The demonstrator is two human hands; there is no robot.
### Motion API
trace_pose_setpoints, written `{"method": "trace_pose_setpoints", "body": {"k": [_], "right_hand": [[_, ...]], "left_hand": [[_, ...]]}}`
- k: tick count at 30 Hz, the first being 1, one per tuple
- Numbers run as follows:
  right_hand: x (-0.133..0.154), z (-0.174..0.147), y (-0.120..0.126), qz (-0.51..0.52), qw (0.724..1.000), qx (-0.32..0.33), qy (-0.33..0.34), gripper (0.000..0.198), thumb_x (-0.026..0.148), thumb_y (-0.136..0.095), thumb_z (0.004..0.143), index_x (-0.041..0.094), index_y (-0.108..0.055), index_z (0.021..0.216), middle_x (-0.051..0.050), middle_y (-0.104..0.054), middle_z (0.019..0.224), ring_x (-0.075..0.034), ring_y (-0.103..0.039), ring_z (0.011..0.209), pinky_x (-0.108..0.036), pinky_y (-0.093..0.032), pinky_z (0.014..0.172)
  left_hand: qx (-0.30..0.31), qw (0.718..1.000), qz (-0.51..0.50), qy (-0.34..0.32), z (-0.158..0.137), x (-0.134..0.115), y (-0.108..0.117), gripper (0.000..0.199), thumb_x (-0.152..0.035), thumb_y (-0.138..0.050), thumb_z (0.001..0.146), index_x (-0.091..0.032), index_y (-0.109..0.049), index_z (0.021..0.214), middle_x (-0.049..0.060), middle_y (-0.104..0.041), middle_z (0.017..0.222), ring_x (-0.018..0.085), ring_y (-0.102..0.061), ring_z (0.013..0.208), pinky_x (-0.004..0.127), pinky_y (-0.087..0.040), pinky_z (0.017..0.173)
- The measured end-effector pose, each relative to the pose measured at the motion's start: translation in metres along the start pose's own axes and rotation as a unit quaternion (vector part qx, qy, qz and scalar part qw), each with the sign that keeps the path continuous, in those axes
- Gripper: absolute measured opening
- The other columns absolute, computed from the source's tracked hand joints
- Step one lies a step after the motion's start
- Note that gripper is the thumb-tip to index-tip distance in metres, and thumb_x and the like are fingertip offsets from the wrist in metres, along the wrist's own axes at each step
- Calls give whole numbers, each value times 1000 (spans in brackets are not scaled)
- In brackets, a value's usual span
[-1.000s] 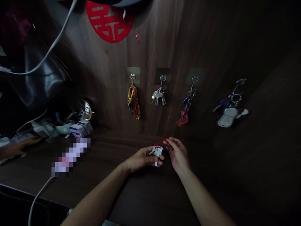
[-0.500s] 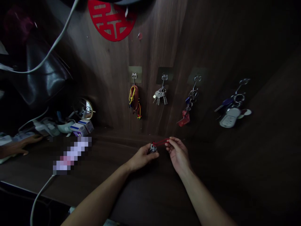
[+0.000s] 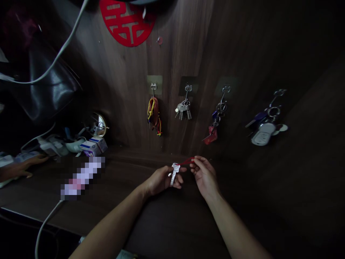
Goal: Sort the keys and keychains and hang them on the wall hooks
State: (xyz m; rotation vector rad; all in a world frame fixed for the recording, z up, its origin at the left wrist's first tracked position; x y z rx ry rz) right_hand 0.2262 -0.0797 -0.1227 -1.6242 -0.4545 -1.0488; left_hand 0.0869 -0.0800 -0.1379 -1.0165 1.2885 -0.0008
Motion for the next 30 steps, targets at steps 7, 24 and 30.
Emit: {"method": "trace_pose_setpoints", "body": {"k": [7, 24, 30], "right_hand": [[-2, -2, -3, -19, 1000, 13, -8, 24, 24, -78, 55, 21, -62, 73, 7, -61, 61, -6, -55, 49, -15, -40, 42], [-18, -4, -3, -49, 997, 8, -52, 28, 25, -80, 48, 19, -63, 69, 4, -64, 62, -6, -53, 46, -15, -39, 41], [-22, -4, -3, -46, 997, 18, -53, 27, 26, -80, 50, 19, -64, 71, 5, -63, 60, -6, -53, 47, -15, -40, 43]], "left_hand": [[-14, 999, 16, -24, -1, -5, 0, 26, -26, -51, 79, -10, -57, 98, 9, -65, 75, 16, -60, 65, 32, -43, 72], [24, 996, -40, -76, -5, -18, -7, 37, -30, -52, 81, -19, -48, 116, 10, -67, 97, 19, -64, 81, 37, -41, 82], [26, 995, -69, -65, -4, -17, -8, 35, -38, -46, 84, -12, -58, 103, 13, -68, 95, 21, -64, 84, 36, -40, 85]]}}
Point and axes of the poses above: each hand's wrist, its own z-axis towards the middle knuckle, its own y-axis out of the back of the hand, x = y × z, the point moved 7 cm from there along z, towards the middle knuckle
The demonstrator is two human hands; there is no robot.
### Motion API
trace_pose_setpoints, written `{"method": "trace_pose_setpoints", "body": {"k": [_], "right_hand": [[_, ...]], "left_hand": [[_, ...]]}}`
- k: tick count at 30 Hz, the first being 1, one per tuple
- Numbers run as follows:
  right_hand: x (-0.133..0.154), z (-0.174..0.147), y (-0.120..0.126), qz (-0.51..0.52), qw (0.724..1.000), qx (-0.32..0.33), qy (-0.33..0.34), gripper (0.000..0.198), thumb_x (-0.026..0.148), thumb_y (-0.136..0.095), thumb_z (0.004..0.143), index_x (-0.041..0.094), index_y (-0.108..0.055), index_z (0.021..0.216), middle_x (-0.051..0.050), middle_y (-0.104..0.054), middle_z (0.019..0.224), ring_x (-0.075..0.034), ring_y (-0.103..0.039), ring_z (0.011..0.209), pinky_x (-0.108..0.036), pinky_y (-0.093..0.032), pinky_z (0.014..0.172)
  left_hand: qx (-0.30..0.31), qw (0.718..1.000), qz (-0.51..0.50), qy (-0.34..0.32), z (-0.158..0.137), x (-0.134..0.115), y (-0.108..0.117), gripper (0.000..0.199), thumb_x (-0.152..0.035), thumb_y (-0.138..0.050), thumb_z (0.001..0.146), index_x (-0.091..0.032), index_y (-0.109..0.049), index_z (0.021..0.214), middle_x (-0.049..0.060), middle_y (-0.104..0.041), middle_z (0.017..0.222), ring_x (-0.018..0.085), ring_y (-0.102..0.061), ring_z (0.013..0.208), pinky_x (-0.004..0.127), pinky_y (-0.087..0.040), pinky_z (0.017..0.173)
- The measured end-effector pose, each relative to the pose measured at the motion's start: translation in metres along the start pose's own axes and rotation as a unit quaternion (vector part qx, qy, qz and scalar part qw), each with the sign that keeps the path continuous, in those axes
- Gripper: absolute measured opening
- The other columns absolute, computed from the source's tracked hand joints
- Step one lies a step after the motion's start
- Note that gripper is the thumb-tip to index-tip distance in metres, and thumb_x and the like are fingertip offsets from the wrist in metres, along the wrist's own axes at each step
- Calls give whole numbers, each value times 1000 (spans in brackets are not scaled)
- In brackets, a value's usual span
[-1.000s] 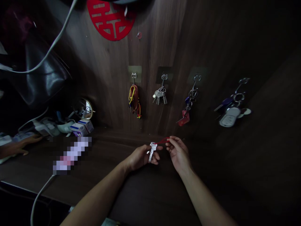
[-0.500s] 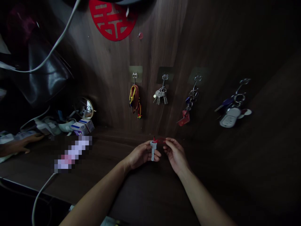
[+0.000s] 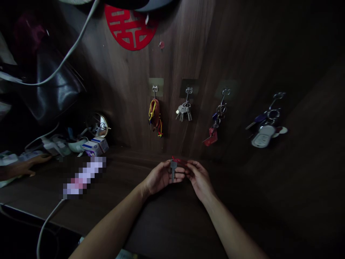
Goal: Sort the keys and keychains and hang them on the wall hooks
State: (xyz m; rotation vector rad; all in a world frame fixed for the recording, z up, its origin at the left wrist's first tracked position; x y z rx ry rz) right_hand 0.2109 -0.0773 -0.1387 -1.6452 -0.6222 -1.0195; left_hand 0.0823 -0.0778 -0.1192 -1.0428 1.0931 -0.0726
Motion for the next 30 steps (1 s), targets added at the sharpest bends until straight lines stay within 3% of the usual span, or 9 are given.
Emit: {"method": "trace_pose_setpoints", "body": {"k": [8, 15, 22, 30], "right_hand": [[-3, -3, -7, -21, 999, 36, 12, 24, 27, -78, 55, 19, -64, 73, 5, -62, 63, -6, -53, 49, -15, -39, 44], [-2, -3, -10, -26, 998, 50, 14, 26, 29, -77, 57, 20, -62, 76, 5, -61, 62, -6, -53, 49, -15, -36, 43], [-7, 6, -4, -158, 985, 34, 53, 26, 33, -72, 58, 17, -60, 74, 3, -60, 63, -7, -52, 46, -17, -35, 41], [-16, 8, -10, -235, 966, 77, 70, 21, 34, -66, 61, 18, -59, 73, 4, -56, 60, -9, -50, 45, -20, -35, 44]], "left_hand": [[-92, 995, 47, -9, 0, 2, 15, 31, -42, -54, 82, -11, -58, 79, 8, -67, 74, 16, -63, 66, 31, -47, 72], [-118, 989, 61, -61, 0, -10, 21, 23, -32, -67, 75, -12, -58, 78, 0, -58, 67, 5, -48, 51, 19, -43, 55], [-141, 973, 87, -159, -4, -37, 18, 21, -30, -68, 73, -14, -56, 81, -3, -54, 67, 3, -41, 51, 16, -37, 50], [-137, 949, 122, -258, -11, -83, -1, 20, -28, -67, 74, -15, -56, 84, -3, -54, 69, 2, -39, 50, 13, -30, 46]]}}
Point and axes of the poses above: each hand's wrist, its own z-axis towards the middle knuckle, its own y-axis out of the back of the hand, x = y × z, the point moved 7 cm from there along z, towards the middle knuckle
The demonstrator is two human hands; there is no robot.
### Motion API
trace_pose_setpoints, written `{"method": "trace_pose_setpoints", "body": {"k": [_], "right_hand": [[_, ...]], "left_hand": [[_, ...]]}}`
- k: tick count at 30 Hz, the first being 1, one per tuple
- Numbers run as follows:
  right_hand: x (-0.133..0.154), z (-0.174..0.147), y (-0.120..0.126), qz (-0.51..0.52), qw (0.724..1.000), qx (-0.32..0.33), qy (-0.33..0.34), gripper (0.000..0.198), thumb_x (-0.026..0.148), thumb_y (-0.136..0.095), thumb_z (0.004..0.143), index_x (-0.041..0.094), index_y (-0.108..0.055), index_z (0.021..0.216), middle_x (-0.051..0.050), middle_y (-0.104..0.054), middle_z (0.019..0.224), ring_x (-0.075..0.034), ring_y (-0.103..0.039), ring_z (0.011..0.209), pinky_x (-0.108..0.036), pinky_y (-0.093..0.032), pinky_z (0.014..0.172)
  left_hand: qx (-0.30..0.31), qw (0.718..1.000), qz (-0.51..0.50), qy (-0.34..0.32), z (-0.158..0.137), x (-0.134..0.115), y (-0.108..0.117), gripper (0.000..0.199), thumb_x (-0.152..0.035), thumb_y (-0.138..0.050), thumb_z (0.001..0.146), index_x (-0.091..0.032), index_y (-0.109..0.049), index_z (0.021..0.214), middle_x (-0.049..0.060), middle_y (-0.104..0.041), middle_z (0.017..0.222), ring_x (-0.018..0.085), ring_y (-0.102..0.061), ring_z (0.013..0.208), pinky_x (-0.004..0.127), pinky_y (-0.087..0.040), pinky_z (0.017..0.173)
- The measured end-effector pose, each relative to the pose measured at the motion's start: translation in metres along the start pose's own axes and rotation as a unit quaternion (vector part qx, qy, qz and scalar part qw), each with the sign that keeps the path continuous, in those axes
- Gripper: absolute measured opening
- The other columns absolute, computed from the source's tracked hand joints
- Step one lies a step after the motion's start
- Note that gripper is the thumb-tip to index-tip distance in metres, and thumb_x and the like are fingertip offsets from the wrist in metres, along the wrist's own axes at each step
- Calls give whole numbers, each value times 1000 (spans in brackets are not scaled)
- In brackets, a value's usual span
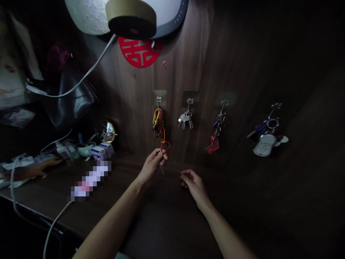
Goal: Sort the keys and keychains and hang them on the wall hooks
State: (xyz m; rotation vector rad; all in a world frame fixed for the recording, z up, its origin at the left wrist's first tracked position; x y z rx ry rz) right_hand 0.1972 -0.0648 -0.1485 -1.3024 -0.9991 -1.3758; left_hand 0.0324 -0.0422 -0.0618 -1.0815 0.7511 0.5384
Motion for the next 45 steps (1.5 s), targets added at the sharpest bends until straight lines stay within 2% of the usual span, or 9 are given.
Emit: {"method": "trace_pose_setpoints", "body": {"k": [4, 8, 11, 13, 17, 23, 30, 35, 45], "right_hand": [[0, 1, -3, -8, 1000, 22, 18, 23, 36, -67, 61, 18, -59, 72, 4, -54, 60, -8, -49, 45, -21, -35, 45], [-4, 2, -5, -6, 999, 39, 21, 25, 39, -67, 60, 18, -58, 71, 4, -54, 60, -9, -49, 44, -21, -34, 44], [-4, 2, -5, -14, 999, 43, 18, 24, 38, -65, 60, 19, -58, 70, 3, -54, 59, -9, -49, 44, -21, -33, 43], [-3, 2, -6, -21, 999, 43, 17, 23, 38, -64, 59, 19, -58, 69, 3, -54, 58, -10, -49, 44, -21, -32, 42], [-1, 3, -6, -28, 999, 39, 20, 21, 38, -63, 59, 19, -58, 69, 3, -54, 57, -10, -49, 43, -21, -32, 41], [-2, 5, -6, -35, 998, 41, 14, 22, 38, -63, 59, 19, -57, 69, 2, -57, 58, -10, -49, 43, -21, -32, 41], [2, 2, -7, -28, 998, 49, 20, 26, 40, -64, 59, 18, -57, 70, 2, -56, 59, -10, -49, 45, -21, -33, 43], [4, 1, -6, -44, 998, 46, 20, 28, 43, -64, 58, 19, -57, 69, 3, -54, 57, -11, -49, 45, -22, -32, 42], [10, -2, -7, -67, 996, 48, 25, 30, 47, -63, 59, 20, -58, 68, 2, -56, 60, -12, -50, 47, -24, -36, 45]], "left_hand": [[29, 996, 17, -77, 21, -41, -13, 19, -27, -66, 75, -15, -57, 85, -3, -54, 68, 2, -38, 49, 13, -29, 44], [50, 988, -16, -147, 47, -83, -33, 13, -23, -64, 77, -15, -57, 84, -3, -53, 69, 2, -38, 48, 13, -31, 44], [62, 985, -51, -152, 64, -102, -45, 5, -19, -59, 81, -15, -57, 83, -3, -52, 69, 2, -38, 46, 12, -32, 43], [40, 987, -75, -139, 74, -107, -45, 3, -17, -56, 83, -15, -57, 81, -4, -52, 67, 1, -38, 44, 11, -32, 42], [-28, 989, -101, -102, 86, -101, -35, 8, -15, -52, 85, -14, -55, 78, -4, -52, 64, 0, -37, 41, 10, -33, 40], [-70, 989, -101, -88, 85, -83, -20, 7, -12, -50, 85, -13, -54, 79, -3, -53, 61, 0, -40, 40, 11, -34, 40], [-79, 989, -99, -79, 73, -65, -9, 7, -16, -58, 80, -14, -53, 76, -4, -56, 61, 1, -43, 41, 13, -36, 41], [-106, 988, -92, -59, 66, -52, 3, 10, -23, -59, 79, -14, -55, 83, 1, -64, 73, 4, -51, 48, 16, -42, 47], [-144, 989, 2, -21, 44, -23, 36, 18, -22, -68, 71, -14, -56, 80, 0, -63, 74, 5, -56, 56, 17, -45, 58]]}}
Point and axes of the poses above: each hand's wrist, its own z-axis towards the middle knuckle, its own y-axis out of the back of the hand, x = y × z, the point moved 7 cm from there along z, towards the middle knuckle
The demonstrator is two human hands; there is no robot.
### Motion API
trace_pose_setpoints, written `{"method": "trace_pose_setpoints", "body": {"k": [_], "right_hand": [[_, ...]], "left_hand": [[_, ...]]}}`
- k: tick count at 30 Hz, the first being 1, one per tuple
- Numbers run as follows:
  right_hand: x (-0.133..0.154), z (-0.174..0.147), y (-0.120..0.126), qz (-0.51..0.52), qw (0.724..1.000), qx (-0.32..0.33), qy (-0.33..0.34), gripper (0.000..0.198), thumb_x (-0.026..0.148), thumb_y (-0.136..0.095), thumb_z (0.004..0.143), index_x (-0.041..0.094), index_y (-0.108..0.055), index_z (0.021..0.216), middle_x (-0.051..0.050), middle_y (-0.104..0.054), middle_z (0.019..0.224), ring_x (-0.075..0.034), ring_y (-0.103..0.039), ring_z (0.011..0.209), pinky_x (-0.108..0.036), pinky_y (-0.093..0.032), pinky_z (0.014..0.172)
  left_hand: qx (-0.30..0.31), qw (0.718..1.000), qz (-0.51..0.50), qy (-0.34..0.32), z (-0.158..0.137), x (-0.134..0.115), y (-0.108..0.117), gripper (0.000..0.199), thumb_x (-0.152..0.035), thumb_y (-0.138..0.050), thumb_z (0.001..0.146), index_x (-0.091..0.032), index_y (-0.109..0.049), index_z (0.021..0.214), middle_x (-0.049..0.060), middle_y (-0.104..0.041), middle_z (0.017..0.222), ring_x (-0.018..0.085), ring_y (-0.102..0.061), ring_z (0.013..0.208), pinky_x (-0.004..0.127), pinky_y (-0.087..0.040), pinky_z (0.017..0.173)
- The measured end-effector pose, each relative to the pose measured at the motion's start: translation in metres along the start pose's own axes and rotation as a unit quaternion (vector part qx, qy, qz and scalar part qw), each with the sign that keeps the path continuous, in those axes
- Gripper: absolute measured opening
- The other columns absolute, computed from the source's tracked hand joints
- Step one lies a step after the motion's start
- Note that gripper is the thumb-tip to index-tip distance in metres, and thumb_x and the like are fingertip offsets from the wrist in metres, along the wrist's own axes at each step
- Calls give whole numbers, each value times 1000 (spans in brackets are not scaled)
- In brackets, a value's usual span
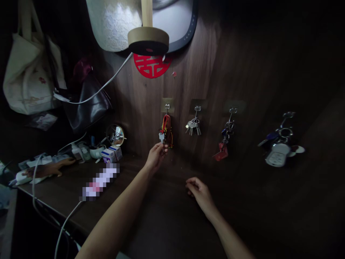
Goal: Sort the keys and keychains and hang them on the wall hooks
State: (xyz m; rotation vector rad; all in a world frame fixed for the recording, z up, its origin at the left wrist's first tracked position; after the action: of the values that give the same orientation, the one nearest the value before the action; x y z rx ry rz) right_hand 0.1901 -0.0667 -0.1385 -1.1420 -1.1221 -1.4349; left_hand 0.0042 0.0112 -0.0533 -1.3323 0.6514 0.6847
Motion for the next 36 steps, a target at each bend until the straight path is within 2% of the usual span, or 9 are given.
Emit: {"method": "trace_pose_setpoints", "body": {"k": [7, 10, 13, 16, 19, 22, 29, 33, 36], "right_hand": [[1, -3, 1, 0, 1000, 3, -4, 29, 46, -64, 60, 19, -59, 70, 1, -59, 62, -12, -52, 48, -23, -37, 46], [1, -3, 0, -1, 1000, 6, -3, 29, 45, -63, 61, 18, -58, 71, 1, -59, 62, -11, -51, 47, -23, -36, 45], [-1, -3, -1, -3, 1000, 9, 8, 27, 44, -62, 63, 18, -57, 71, 0, -59, 62, -11, -51, 47, -23, -35, 45], [-1, -3, -2, -12, 1000, 11, 24, 25, 41, -61, 64, 18, -57, 71, 1, -59, 62, -11, -52, 47, -23, -36, 46], [2, -7, -4, -25, 999, 21, 44, 21, 38, -60, 67, 18, -57, 71, 1, -58, 61, -11, -52, 48, -24, -39, 48], [4, -13, -8, -44, 997, 39, 58, 17, 35, -58, 69, 18, -58, 71, 2, -56, 59, -11, -52, 49, -24, -39, 49], [15, -30, -21, -39, 993, 97, 58, 20, 38, -58, 74, 18, -59, 75, 4, -53, 54, -11, -50, 50, -23, -39, 50], [49, -47, -28, 44, 979, 190, 49, 24, 41, -59, 75, 18, -62, 83, 5, -51, 50, -9, -45, 46, -24, -36, 51], [80, -61, -15, 113, 970, 202, 74, 33, 49, -65, 67, 22, -64, 87, 8, -41, 43, -7, -34, 37, -24, -28, 45]], "left_hand": [[-10, 997, 69, 32, -31, 25, 30, 27, -27, -74, 62, -12, -61, 81, 0, -61, 67, 6, -53, 54, 16, -40, 52], [12, 985, 162, 48, -47, 37, 44, 28, -32, -72, 63, -13, -61, 81, -1, -59, 64, 6, -50, 50, 18, -37, 50], [53, 958, 275, 64, -64, 46, 53, 27, -37, -66, 68, -14, -61, 81, -3, -56, 59, 7, -45, 47, 19, -34, 48], [117, 913, 388, 53, -81, 48, 52, 27, -38, -58, 75, -14, -64, 84, -3, -53, 56, 8, -44, 48, 20, -32, 50], [170, 884, 434, 42, -96, 45, 46, 30, -40, -55, 78, -15, -68, 86, -4, -49, 54, 9, -42, 50, 21, -32, 51], [200, 881, 424, 62, -104, 45, 42, 31, -43, -58, 76, -15, -69, 86, -4, -49, 56, 8, -38, 49, 20, -30, 49], [221, 899, 352, 136, -110, 45, 43, 29, -41, -66, 70, -16, -71, 84, -5, -46, 54, 5, -31, 45, 19, -22, 42], [232, 939, 182, 175, -124, 29, 30, 20, -33, -69, 68, -19, -71, 83, -9, -31, 40, 4, -21, 38, 18, -18, 42], [252, 950, 91, 160, -138, 6, 11, 19, -30, -71, 66, -22, -71, 83, -11, -24, 34, 3, -17, 35, 18, -19, 41]]}}
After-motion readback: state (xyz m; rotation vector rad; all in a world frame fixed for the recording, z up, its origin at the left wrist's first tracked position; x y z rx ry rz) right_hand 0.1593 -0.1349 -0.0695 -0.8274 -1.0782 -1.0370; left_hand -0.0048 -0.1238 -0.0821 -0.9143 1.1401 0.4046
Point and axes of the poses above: each hand's wrist, its own z-axis towards the middle knuckle, its own y-axis out of the back of the hand, x = y × z, the point moved 7 cm from there along z, towards the middle knuckle
